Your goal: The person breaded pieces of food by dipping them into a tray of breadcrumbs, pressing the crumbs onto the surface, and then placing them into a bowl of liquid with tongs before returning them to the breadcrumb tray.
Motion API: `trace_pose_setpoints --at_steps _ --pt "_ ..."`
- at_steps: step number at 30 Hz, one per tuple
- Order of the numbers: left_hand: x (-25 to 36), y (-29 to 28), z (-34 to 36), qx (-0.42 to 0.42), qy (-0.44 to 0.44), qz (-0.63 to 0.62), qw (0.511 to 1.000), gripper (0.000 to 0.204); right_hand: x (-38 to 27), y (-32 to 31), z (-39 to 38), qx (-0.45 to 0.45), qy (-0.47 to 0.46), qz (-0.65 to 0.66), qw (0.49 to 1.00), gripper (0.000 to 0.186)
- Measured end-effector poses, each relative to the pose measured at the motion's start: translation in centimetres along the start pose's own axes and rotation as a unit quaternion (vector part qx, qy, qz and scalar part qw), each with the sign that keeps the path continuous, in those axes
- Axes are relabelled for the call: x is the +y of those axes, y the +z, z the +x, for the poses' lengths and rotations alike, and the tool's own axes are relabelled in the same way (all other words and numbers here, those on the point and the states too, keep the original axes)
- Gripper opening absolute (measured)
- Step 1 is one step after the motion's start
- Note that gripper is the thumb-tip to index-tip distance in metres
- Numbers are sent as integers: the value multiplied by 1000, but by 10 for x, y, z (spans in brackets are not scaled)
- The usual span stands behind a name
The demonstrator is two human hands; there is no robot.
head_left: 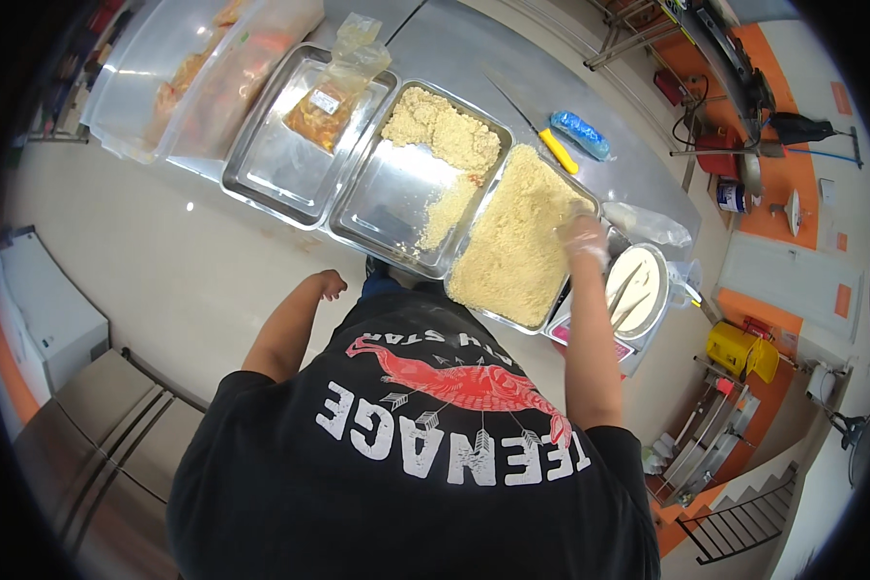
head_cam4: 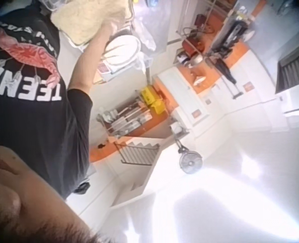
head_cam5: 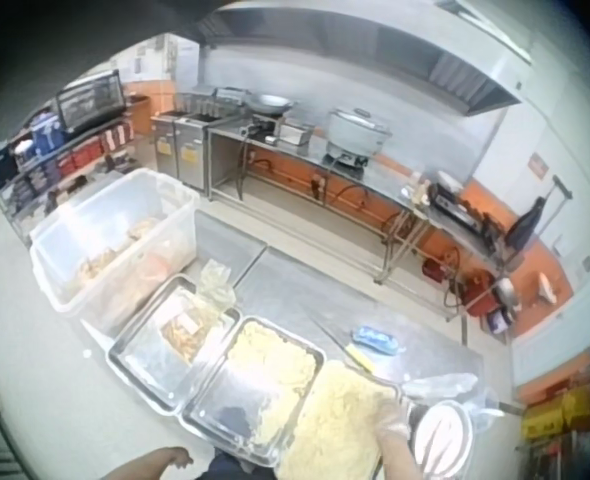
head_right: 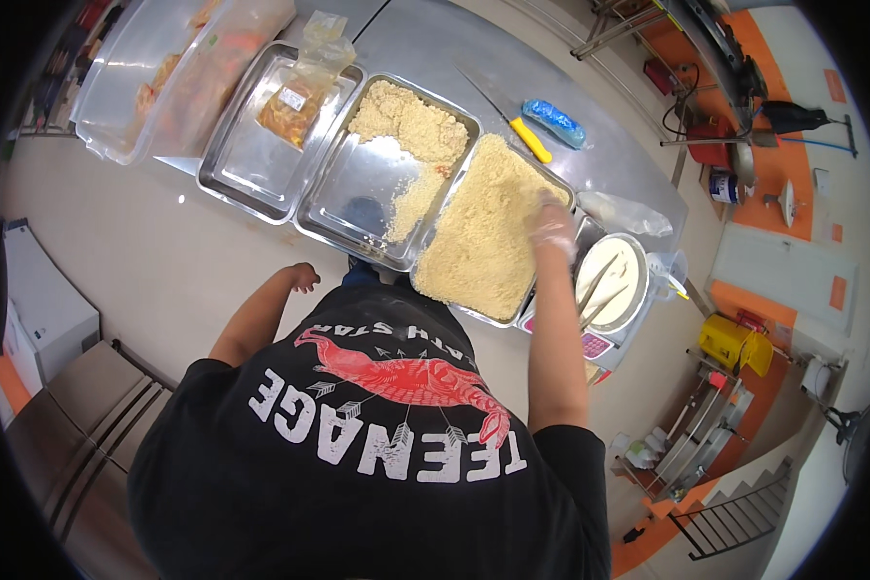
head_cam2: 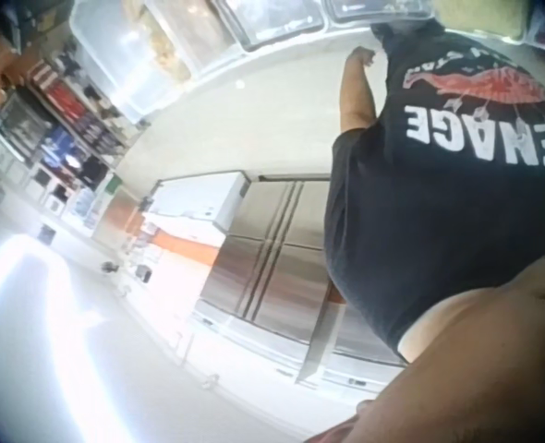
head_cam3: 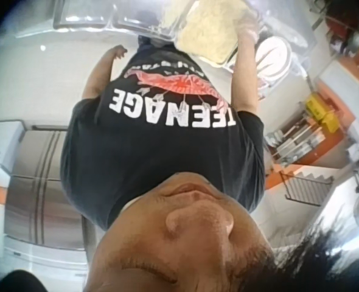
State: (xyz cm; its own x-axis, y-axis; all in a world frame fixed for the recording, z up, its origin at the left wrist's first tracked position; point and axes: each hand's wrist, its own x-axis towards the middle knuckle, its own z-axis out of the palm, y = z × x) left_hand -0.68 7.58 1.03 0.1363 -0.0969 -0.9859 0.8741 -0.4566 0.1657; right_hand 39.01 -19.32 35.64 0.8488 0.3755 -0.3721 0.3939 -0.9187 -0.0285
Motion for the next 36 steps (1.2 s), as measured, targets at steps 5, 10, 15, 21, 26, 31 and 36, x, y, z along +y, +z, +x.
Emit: trace_pose_setpoints --at_steps 5,10,15,21,26,31,36 --pt "-7 -2 0 -5 9 1 1000 40 -5 89 -21 63 -49 6 997 45" --pt "-12 -5 1 -25 49 17 998 40 -8 63 -83 36 185 109 976 66" --pt "-11 -12 -6 -22 -1 55 998 41 7 141 -78 74 210 40 974 74" --pt "-4 -35 -10 -10 10 79 997 39 29 175 -69 193 215 145 946 69" --pt "13 -43 -6 -1 39 91 995 36 79 179 -53 86 187 253 945 57" --pt "19 -31 -2 -3 56 69 996 36 67 110 -39 -12 225 380 897 60" --pt "24 -18 -7 8 38 60 997 37 39 60 -4 -47 132 272 952 49"
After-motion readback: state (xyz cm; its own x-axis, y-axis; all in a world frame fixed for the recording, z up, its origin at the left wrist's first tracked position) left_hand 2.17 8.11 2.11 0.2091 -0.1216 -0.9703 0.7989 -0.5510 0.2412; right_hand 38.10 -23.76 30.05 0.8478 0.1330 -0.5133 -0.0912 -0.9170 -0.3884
